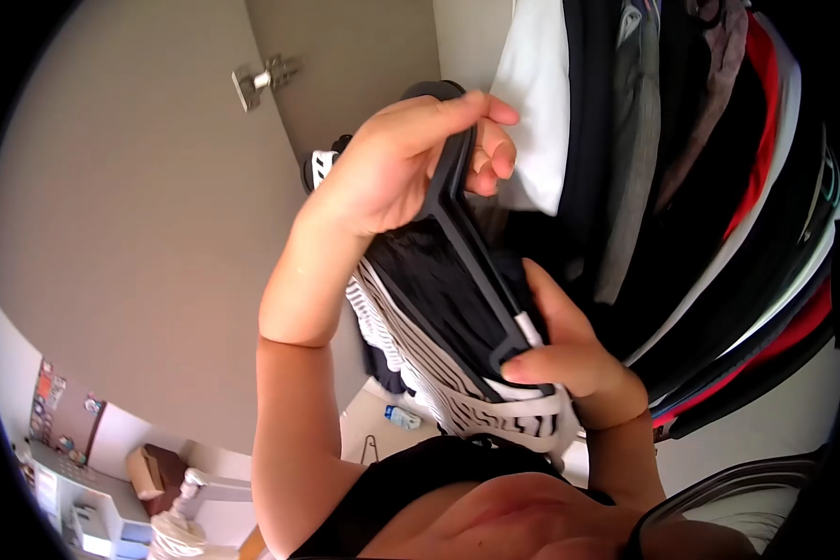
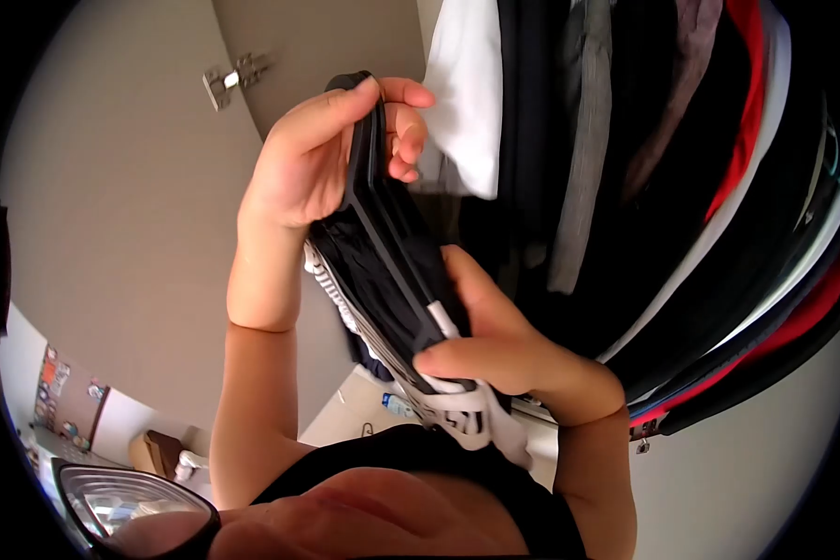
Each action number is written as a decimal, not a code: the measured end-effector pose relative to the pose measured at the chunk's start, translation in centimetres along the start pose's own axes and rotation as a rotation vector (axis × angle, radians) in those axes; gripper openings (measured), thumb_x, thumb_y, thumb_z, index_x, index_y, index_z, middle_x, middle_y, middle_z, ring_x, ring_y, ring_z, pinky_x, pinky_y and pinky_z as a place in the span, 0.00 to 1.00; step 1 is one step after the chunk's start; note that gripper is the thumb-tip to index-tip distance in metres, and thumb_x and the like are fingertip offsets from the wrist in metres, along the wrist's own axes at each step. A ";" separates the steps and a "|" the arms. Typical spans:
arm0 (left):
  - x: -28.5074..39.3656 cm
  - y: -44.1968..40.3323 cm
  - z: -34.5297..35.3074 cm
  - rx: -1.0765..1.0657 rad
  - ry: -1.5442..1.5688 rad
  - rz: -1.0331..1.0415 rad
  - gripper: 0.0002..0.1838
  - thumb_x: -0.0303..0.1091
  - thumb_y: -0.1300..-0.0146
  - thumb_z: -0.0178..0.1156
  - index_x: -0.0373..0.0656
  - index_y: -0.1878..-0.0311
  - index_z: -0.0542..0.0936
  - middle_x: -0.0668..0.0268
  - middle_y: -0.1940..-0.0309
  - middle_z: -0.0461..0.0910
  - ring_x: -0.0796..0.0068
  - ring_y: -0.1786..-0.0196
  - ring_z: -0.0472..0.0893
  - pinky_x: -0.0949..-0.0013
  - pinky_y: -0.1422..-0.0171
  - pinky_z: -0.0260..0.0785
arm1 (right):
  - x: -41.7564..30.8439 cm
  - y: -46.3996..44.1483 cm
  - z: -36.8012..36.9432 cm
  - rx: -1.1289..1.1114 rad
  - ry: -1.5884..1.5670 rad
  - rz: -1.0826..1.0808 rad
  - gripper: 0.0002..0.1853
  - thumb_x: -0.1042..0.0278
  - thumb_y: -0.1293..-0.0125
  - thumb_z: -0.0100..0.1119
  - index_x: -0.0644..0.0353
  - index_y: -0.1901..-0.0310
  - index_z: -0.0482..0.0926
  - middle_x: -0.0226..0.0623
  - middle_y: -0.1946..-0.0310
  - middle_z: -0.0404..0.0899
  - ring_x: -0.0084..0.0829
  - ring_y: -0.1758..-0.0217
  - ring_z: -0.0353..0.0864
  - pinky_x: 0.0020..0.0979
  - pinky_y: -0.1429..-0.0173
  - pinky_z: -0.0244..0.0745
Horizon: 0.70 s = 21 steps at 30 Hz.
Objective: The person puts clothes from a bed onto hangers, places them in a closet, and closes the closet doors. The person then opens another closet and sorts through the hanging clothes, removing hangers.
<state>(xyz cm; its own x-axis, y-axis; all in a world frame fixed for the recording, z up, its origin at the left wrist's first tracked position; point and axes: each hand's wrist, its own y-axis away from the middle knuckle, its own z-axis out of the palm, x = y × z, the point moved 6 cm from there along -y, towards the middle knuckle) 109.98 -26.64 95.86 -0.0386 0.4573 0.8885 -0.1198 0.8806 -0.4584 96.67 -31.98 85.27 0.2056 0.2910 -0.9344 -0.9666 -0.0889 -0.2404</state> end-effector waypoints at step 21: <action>15.5 -18.4 -15.1 0.473 -0.218 -0.212 0.18 0.48 0.28 0.44 0.47 0.71 0.67 0.70 0.84 0.66 0.72 0.79 0.67 0.66 0.72 0.64 | -10.2 -6.2 -0.6 0.215 0.779 -0.622 0.39 0.72 0.43 0.65 0.57 0.31 0.56 0.42 0.39 0.59 0.29 0.46 0.71 0.38 0.41 0.66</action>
<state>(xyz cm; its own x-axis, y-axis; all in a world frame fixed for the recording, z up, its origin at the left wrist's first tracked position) 126.54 -33.90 117.72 -0.1631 0.1958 0.9670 -0.5768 0.7762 -0.2545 100.70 -34.93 96.12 0.6489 -0.4802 -0.5903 -0.6459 0.0624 -0.7608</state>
